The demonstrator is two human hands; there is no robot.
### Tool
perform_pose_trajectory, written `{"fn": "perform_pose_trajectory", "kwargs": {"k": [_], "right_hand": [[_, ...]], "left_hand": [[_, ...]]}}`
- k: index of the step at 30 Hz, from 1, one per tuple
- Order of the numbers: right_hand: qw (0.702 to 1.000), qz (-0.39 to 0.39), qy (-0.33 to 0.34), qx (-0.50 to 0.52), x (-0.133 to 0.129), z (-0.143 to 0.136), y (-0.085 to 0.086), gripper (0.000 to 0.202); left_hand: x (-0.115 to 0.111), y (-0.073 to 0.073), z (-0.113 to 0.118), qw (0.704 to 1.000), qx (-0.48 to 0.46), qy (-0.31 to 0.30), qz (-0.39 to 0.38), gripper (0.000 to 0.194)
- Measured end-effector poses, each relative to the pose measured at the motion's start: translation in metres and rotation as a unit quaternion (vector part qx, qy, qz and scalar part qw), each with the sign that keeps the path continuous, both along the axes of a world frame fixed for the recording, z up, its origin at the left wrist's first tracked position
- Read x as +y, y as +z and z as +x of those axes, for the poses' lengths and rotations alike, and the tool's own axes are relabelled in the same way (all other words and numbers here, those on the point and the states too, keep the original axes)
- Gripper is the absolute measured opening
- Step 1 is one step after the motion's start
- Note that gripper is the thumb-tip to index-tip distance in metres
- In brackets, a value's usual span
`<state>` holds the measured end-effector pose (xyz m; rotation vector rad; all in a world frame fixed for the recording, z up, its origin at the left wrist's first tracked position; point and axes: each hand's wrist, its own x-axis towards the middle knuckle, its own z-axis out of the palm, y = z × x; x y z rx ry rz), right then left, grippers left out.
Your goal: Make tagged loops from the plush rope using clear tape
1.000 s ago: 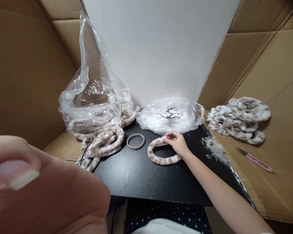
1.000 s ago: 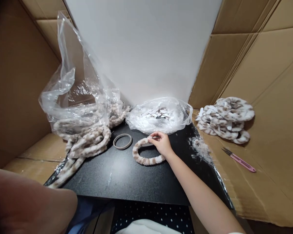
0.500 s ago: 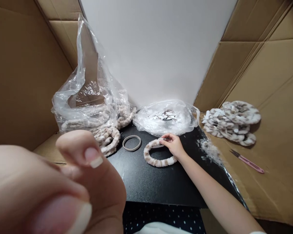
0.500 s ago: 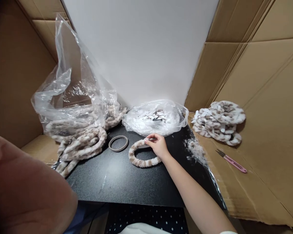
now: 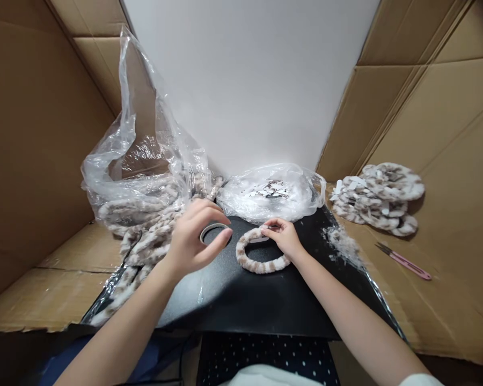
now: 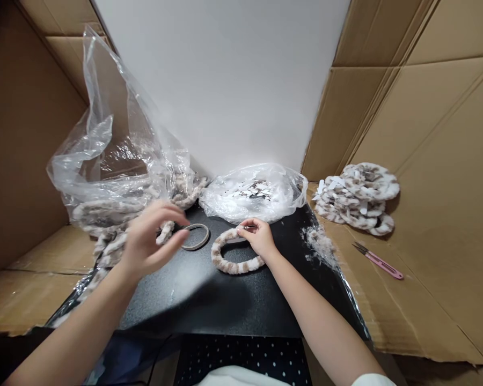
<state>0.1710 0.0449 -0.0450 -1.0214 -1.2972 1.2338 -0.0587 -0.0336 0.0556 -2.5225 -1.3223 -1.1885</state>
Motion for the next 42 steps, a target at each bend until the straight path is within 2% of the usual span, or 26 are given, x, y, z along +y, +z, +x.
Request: {"fn": "perform_pose_trajectory", "kwargs": {"k": [2,4,7,9,13,16,19,22,25,30,35,38,40,42], "right_hand": [[1.0,0.0,0.006,-0.015,0.0,0.001,0.0,0.026],[0.999,-0.004,0.025,-0.046,-0.001,0.001,-0.001,0.023],[0.993,-0.008,0.058,-0.098,-0.003,0.0,-0.001,0.02],[0.992,-0.01,0.071,-0.102,-0.005,-0.001,0.001,0.021],[0.994,-0.049,0.091,-0.023,-0.006,-0.003,0.008,0.032],[0.993,-0.07,0.089,0.033,-0.006,-0.003,0.012,0.038],[0.991,-0.082,0.081,0.064,-0.006,-0.003,0.014,0.041],[0.989,-0.091,0.09,0.076,-0.006,-0.001,0.016,0.042],[0.988,-0.082,0.116,0.053,-0.007,0.001,0.017,0.04],[0.991,-0.045,0.123,-0.008,-0.005,0.001,0.012,0.035],[0.993,-0.001,0.09,-0.082,-0.002,0.002,0.004,0.032],[0.983,0.039,0.05,-0.174,-0.002,0.004,0.004,0.025],[0.969,0.071,0.026,-0.237,-0.003,0.005,0.005,0.019],[0.954,0.12,0.012,-0.276,-0.004,0.005,0.006,0.014]], "left_hand": [[0.015,-0.019,-0.004,0.987,0.123,0.025,-0.104,0.015],[0.024,-0.041,-0.013,0.962,0.197,0.072,-0.173,0.016],[0.03,-0.066,-0.026,0.951,0.204,0.089,-0.213,0.01],[0.032,-0.072,-0.03,0.953,0.19,0.077,-0.223,0.01],[0.035,-0.069,-0.022,0.962,0.159,0.078,-0.206,0.008],[0.034,-0.063,0.001,0.979,0.098,0.029,-0.176,0.02],[0.034,-0.062,0.029,0.968,0.043,-0.043,-0.242,0.022],[0.038,-0.065,0.049,0.948,-0.005,-0.057,-0.313,0.031],[0.043,-0.072,0.056,0.944,-0.053,-0.066,-0.32,0.032],[0.045,-0.077,0.05,0.948,-0.041,-0.067,-0.31,0.032],[0.05,-0.065,0.026,0.974,0.048,0.003,-0.223,0.025],[0.056,-0.054,0.005,0.969,0.103,0.004,-0.225,0.024],[0.058,-0.049,-0.01,0.964,0.132,0.037,-0.229,0.023],[0.06,-0.046,-0.023,0.947,0.173,0.082,-0.259,0.025]]}}
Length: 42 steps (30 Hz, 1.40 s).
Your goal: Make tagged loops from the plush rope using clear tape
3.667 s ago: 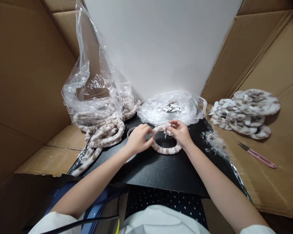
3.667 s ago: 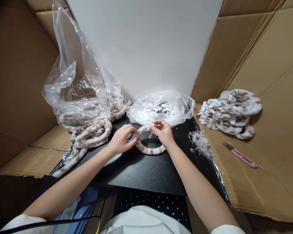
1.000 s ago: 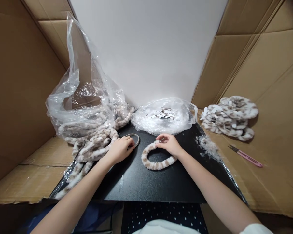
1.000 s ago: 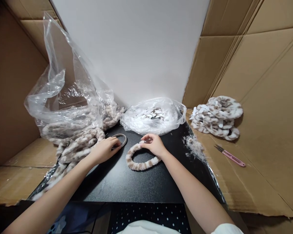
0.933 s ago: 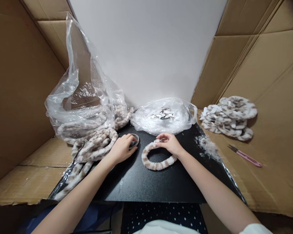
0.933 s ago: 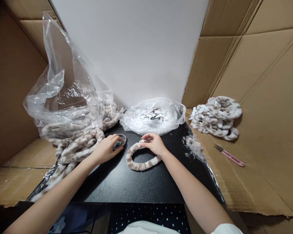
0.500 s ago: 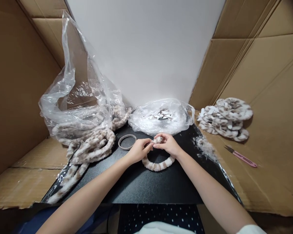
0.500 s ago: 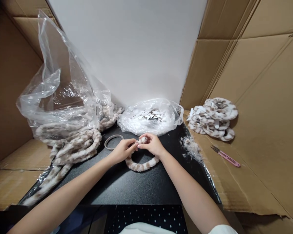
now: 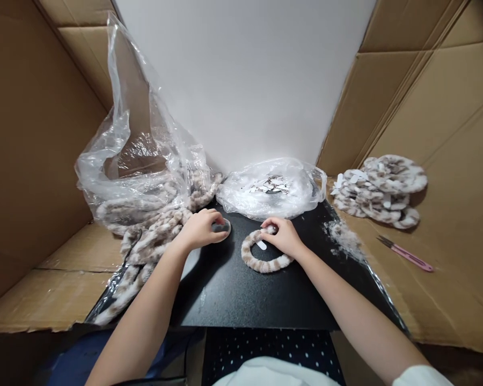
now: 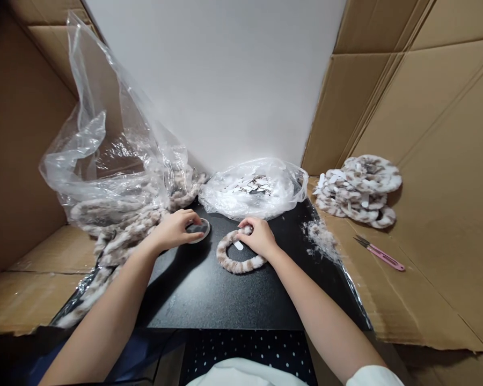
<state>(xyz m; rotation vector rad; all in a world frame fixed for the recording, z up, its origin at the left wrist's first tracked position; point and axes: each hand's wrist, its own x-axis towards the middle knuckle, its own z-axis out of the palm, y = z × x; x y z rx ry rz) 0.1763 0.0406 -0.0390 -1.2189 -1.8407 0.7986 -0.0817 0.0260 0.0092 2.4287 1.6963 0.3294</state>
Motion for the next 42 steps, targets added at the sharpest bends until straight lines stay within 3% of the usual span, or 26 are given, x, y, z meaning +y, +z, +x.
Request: {"fn": "perform_pose_trajectory", "kwargs": {"k": [3,5,7,9,12,15,18,20,22,26,29,34,42], "right_hand": [[0.996,0.089,-0.007,-0.016,-0.002,-0.002,0.001,0.004],[0.991,0.126,-0.045,-0.018,-0.005,-0.004,0.002,0.027],[0.984,0.15,-0.098,-0.023,-0.006,-0.004,0.005,0.042],[0.969,0.19,-0.155,-0.033,-0.004,0.004,0.011,0.043],[0.929,0.261,-0.258,-0.057,0.009,0.032,0.022,0.039],[0.883,0.268,-0.376,-0.085,0.026,0.072,0.029,0.032],[0.84,0.305,-0.438,-0.102,0.037,0.097,0.031,0.012],[0.832,0.342,-0.426,-0.096,0.036,0.095,0.032,0.023],[0.854,0.36,-0.368,-0.071,0.029,0.078,0.033,0.024],[0.93,0.341,-0.139,0.006,0.003,0.024,0.037,0.012],[0.944,0.328,0.0,0.027,-0.018,-0.006,0.035,0.011],[0.946,0.322,0.004,0.028,-0.031,-0.023,0.025,0.001],[0.96,0.279,-0.013,0.026,-0.031,-0.03,0.017,0.006]], "left_hand": [[0.0,-0.001,-0.011,0.996,0.048,-0.008,-0.075,0.021],[-0.001,-0.002,-0.011,0.994,0.016,-0.034,-0.102,0.013],[-0.003,-0.001,-0.006,0.986,-0.087,-0.055,-0.132,0.019],[-0.007,0.0,0.001,0.955,-0.234,-0.078,-0.165,0.024],[-0.014,0.001,0.014,0.884,-0.416,-0.119,-0.18,0.027],[-0.018,-0.003,0.025,0.837,-0.505,-0.142,-0.155,0.028],[-0.02,-0.009,0.034,0.815,-0.543,-0.149,-0.138,0.027],[-0.021,-0.011,0.038,0.81,-0.552,-0.145,-0.134,0.026],[-0.022,-0.013,0.041,0.809,-0.554,-0.142,-0.136,0.024],[-0.026,-0.018,0.047,0.808,-0.547,-0.154,-0.158,0.021],[-0.029,-0.021,0.052,0.821,-0.525,-0.154,-0.161,0.022],[-0.032,-0.025,0.057,0.86,-0.482,-0.134,-0.099,0.022],[-0.032,-0.027,0.058,0.916,-0.384,-0.111,0.01,0.021]]}}
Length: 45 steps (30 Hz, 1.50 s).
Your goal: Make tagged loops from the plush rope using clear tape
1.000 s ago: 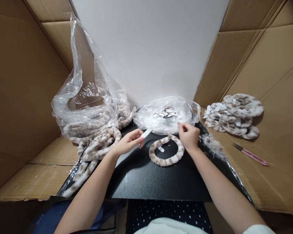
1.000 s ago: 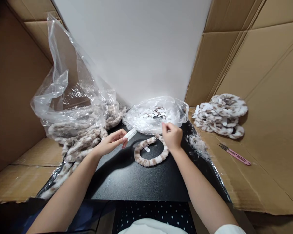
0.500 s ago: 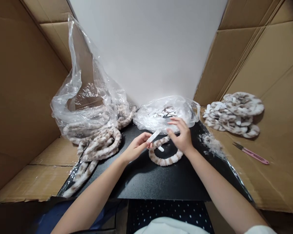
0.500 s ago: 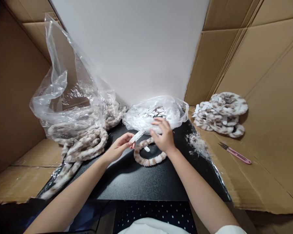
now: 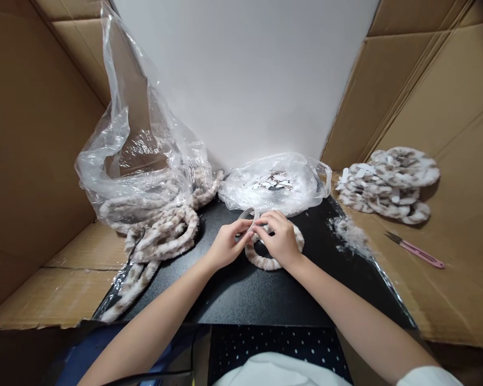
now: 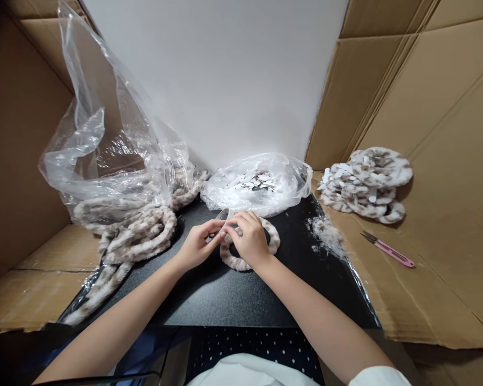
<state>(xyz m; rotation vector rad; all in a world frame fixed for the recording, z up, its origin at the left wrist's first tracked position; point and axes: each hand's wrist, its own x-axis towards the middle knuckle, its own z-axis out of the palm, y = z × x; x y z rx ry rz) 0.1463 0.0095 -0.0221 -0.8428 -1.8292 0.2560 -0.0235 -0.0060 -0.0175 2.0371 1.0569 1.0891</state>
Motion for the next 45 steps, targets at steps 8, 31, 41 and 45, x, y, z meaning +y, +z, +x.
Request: {"fn": "perform_pose_trajectory", "kwargs": {"k": [8,31,41,45], "right_hand": [[0.995,-0.092,0.024,0.019,0.001,0.002,0.001,0.013],[0.945,-0.288,-0.119,-0.094,0.044,0.173,0.057,0.01],[0.91,-0.37,-0.107,-0.155,0.049,0.228,0.049,0.023],[0.922,-0.323,-0.127,-0.174,0.047,0.224,0.05,0.02]], "left_hand": [[0.001,-0.004,0.001,0.999,0.043,0.023,0.02,0.023],[0.016,-0.005,-0.019,0.984,0.078,0.143,0.069,0.023],[0.019,-0.01,-0.021,0.981,0.095,0.145,0.088,0.021],[0.019,-0.009,-0.021,0.981,0.091,0.145,0.089,0.021]]}}
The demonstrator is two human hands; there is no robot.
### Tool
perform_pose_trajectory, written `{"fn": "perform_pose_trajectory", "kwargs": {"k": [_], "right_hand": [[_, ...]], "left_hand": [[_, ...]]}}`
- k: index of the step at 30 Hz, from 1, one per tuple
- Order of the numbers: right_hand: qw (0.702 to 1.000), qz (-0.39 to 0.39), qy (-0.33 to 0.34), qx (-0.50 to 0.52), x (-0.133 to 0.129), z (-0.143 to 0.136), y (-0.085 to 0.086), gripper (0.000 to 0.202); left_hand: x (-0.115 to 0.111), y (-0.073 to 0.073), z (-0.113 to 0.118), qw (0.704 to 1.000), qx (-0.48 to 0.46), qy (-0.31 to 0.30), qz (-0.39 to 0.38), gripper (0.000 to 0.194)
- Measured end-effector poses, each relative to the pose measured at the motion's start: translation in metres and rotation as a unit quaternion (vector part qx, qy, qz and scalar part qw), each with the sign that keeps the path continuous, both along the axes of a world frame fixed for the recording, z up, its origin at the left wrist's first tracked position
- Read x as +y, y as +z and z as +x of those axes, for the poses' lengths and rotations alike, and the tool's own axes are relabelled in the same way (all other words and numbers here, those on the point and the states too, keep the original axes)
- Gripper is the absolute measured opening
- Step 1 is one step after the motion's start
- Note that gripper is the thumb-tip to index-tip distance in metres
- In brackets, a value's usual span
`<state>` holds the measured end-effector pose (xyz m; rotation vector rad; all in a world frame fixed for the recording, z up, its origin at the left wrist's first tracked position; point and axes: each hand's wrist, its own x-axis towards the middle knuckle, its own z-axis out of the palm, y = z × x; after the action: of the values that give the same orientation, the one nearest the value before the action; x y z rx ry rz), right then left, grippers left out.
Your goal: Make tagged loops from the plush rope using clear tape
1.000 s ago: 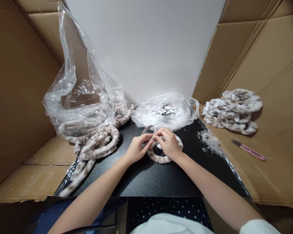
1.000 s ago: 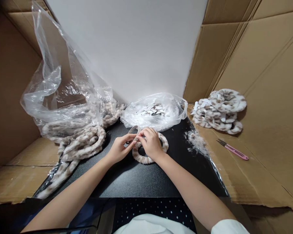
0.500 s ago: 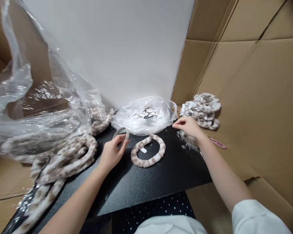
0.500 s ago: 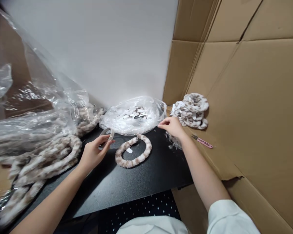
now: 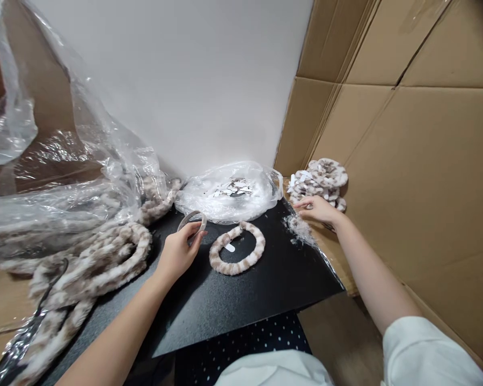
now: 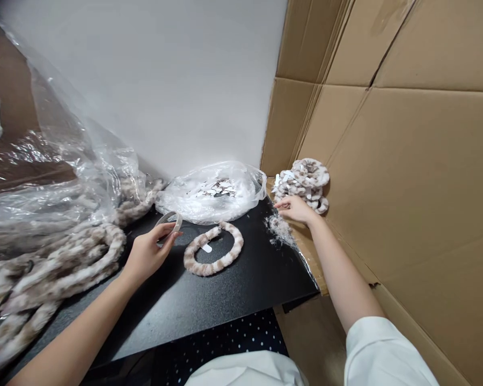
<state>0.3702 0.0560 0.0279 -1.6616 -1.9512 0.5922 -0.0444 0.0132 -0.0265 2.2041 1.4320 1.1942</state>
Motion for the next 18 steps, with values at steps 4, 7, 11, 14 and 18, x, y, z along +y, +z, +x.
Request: {"fn": "perform_pose_trajectory", "kwargs": {"k": [4,7,11,14,18], "right_hand": [[0.998,0.015,-0.045,-0.043,-0.004,-0.004,0.007,0.017],[0.989,0.136,-0.034,-0.048,-0.006,-0.026,0.012,0.018],[0.976,0.201,0.075,0.037,-0.019,-0.102,0.011,0.02],[0.971,0.186,0.134,0.073,-0.03,-0.172,-0.001,0.012],[0.961,0.204,0.145,0.118,-0.032,-0.229,-0.022,0.012]], "left_hand": [[-0.003,0.002,0.004,1.0,-0.019,-0.009,-0.005,0.02],[-0.006,0.003,0.007,0.999,-0.041,-0.017,-0.016,0.019],[-0.01,0.006,0.01,0.997,-0.065,-0.018,-0.028,0.018],[-0.012,0.008,0.011,0.997,-0.068,-0.031,-0.03,0.018],[-0.014,0.006,0.012,0.997,-0.047,-0.056,-0.012,0.015]]}}
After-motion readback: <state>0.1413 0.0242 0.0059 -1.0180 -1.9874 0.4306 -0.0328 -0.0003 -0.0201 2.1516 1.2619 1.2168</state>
